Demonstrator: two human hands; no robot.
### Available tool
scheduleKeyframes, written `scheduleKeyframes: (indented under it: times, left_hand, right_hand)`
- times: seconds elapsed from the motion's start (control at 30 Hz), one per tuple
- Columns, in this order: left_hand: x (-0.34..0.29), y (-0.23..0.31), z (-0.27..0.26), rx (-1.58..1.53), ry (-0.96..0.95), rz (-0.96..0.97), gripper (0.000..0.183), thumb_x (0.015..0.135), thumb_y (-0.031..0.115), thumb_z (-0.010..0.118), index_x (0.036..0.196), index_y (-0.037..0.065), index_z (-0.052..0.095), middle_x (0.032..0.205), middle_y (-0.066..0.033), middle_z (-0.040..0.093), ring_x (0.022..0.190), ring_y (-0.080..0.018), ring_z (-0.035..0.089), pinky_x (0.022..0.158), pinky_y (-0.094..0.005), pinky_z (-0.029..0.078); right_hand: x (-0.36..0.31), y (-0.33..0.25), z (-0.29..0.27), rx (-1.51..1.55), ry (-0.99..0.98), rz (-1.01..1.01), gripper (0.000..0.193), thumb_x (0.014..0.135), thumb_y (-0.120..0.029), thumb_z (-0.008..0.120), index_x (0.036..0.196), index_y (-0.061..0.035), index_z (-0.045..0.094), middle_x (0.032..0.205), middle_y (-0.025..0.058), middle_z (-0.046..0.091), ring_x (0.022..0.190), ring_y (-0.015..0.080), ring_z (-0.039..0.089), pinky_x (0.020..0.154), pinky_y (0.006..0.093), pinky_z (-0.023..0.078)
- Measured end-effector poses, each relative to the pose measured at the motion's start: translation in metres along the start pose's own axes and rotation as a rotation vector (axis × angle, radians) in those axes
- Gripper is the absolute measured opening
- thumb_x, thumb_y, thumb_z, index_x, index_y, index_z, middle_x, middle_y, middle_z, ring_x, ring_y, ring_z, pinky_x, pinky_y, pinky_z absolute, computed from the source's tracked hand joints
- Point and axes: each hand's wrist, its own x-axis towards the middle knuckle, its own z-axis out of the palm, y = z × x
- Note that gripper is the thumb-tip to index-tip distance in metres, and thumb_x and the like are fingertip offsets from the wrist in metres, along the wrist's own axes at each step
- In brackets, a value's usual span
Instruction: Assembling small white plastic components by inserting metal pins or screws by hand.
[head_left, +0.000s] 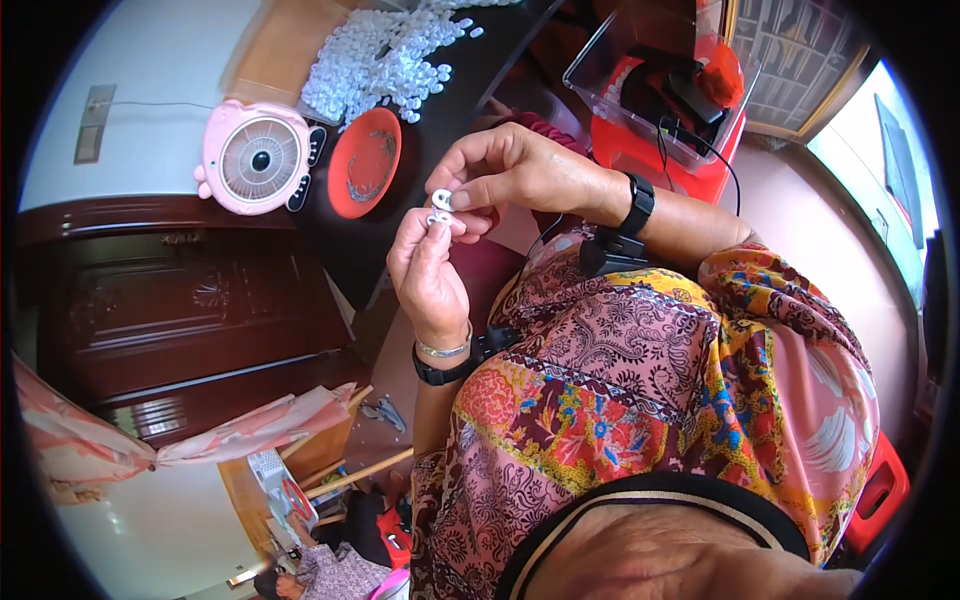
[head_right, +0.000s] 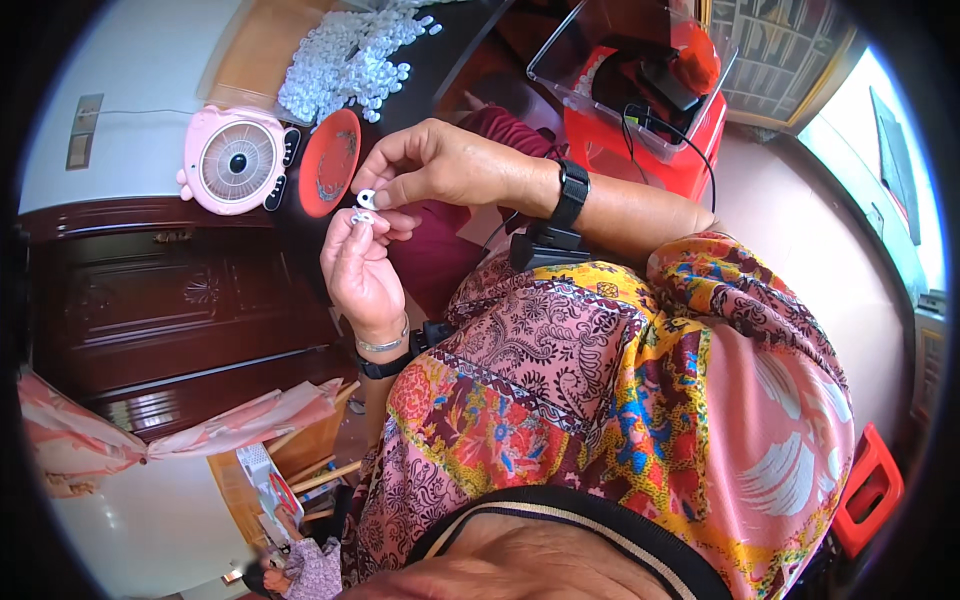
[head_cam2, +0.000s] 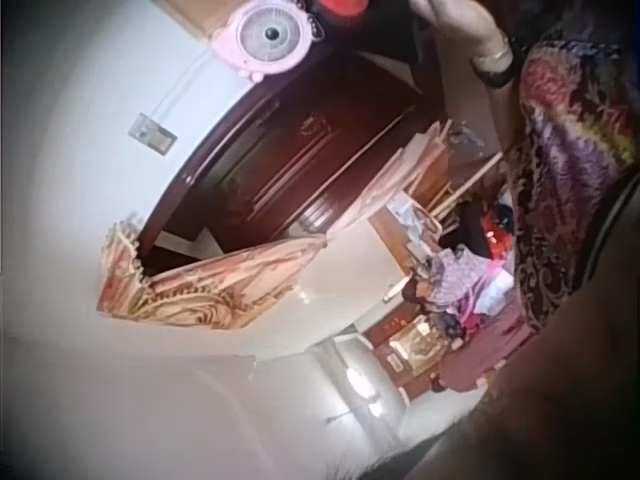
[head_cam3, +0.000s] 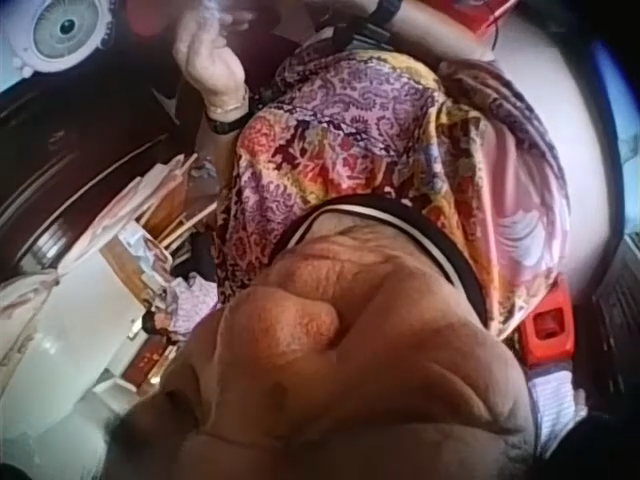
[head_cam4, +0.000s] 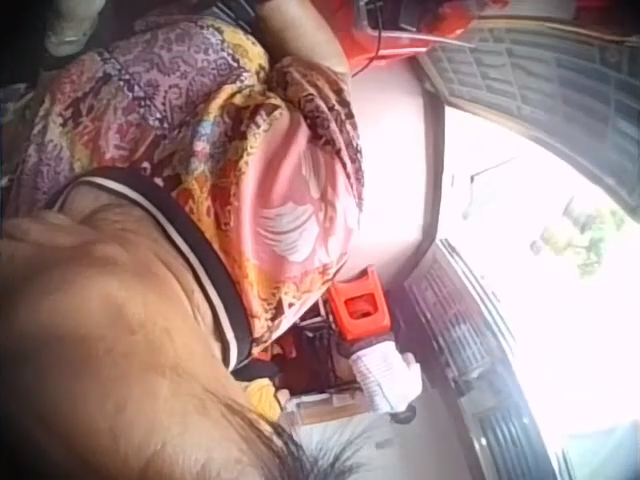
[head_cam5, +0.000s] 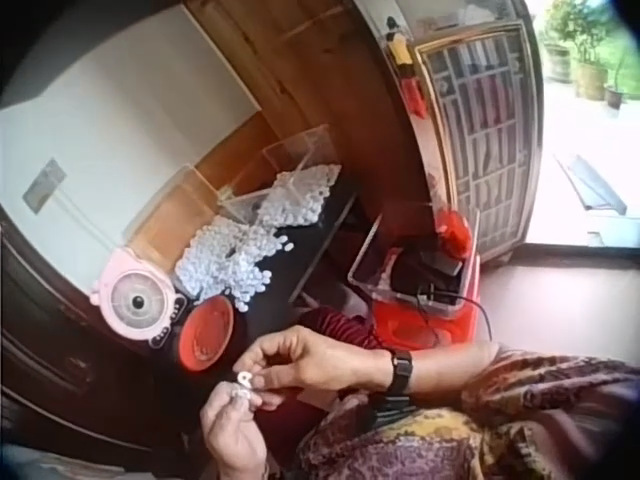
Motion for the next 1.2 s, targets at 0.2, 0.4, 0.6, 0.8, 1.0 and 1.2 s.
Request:
scheduleKeyframes:
  times: [0.2,0.4,0.6,0.8,1.0,1.2]
  left_hand:
    - [0.002,-0.005,0.002,-0.006,0.015,-0.045,0.023,0.091,0.017,0.044,0.083,-0.002,0.054,0.078,-0.0164,0.063,0.073,-0.0214,0.06,0.07,-0.0292,0.046]
    - [-0.002,-0.006,0.001,0.026,0.047,-0.079,0.023,0.092,0.015,0.043,0.08,-0.002,0.053,0.073,-0.0136,0.06,0.067,-0.0193,0.058,0.067,-0.0279,0.045]
    - [-0.008,-0.004,0.0,0.043,0.1,-0.183,0.022,0.091,0.013,0.043,0.074,0.0,0.049,0.062,-0.006,0.048,0.058,-0.0147,0.049,0.06,-0.0263,0.042]
    - [-0.009,-0.007,0.005,0.019,0.11,-0.274,0.02,0.089,0.011,0.046,0.072,0.002,0.048,0.062,-0.004,0.045,0.056,-0.0124,0.044,0.058,-0.0259,0.04]
    - [-0.008,-0.011,0.009,0.03,0.083,-0.291,0.019,0.088,0.011,0.046,0.072,0.002,0.048,0.062,-0.0031,0.044,0.057,-0.0116,0.042,0.057,-0.0255,0.039]
    - [-0.009,-0.005,0.012,0.085,0.076,-0.319,0.02,0.087,0.011,0.047,0.069,0.002,0.047,0.061,-0.0023,0.043,0.057,-0.0108,0.042,0.056,-0.0248,0.037]
  right_hand:
    - [-0.003,0.008,-0.005,0.023,0.025,0.053,0.018,0.09,-0.008,0.061,0.104,0.0031,0.065,0.084,0.0018,0.066,0.074,0.007,0.059,0.069,0.0214,0.049]
    - [-0.001,0.013,-0.01,0.096,0.068,0.158,0.019,0.091,-0.008,0.059,0.106,0.0006,0.066,0.086,0.0007,0.066,0.074,0.0059,0.059,0.066,0.0199,0.049]
    - [0.001,0.026,-0.019,0.316,0.116,0.336,0.019,0.09,-0.01,0.061,0.107,-0.0026,0.066,0.085,-0.0009,0.066,0.075,0.0045,0.059,0.064,0.0181,0.049]
    - [-0.004,0.021,-0.017,0.126,0.135,0.313,0.02,0.09,-0.013,0.062,0.108,-0.0043,0.067,0.085,-0.0013,0.066,0.072,0.0038,0.058,0.064,0.0175,0.049]
    - [-0.012,0.013,-0.015,-0.045,0.159,0.268,0.021,0.089,-0.016,0.064,0.108,-0.0068,0.069,0.083,-0.0025,0.066,0.071,0.0028,0.056,0.064,0.018,0.047]
    - [-0.012,0.01,-0.014,-0.229,0.132,0.215,0.02,0.089,-0.015,0.065,0.105,-0.0061,0.07,0.083,-0.0031,0.066,0.071,0.0018,0.055,0.065,0.0179,0.046]
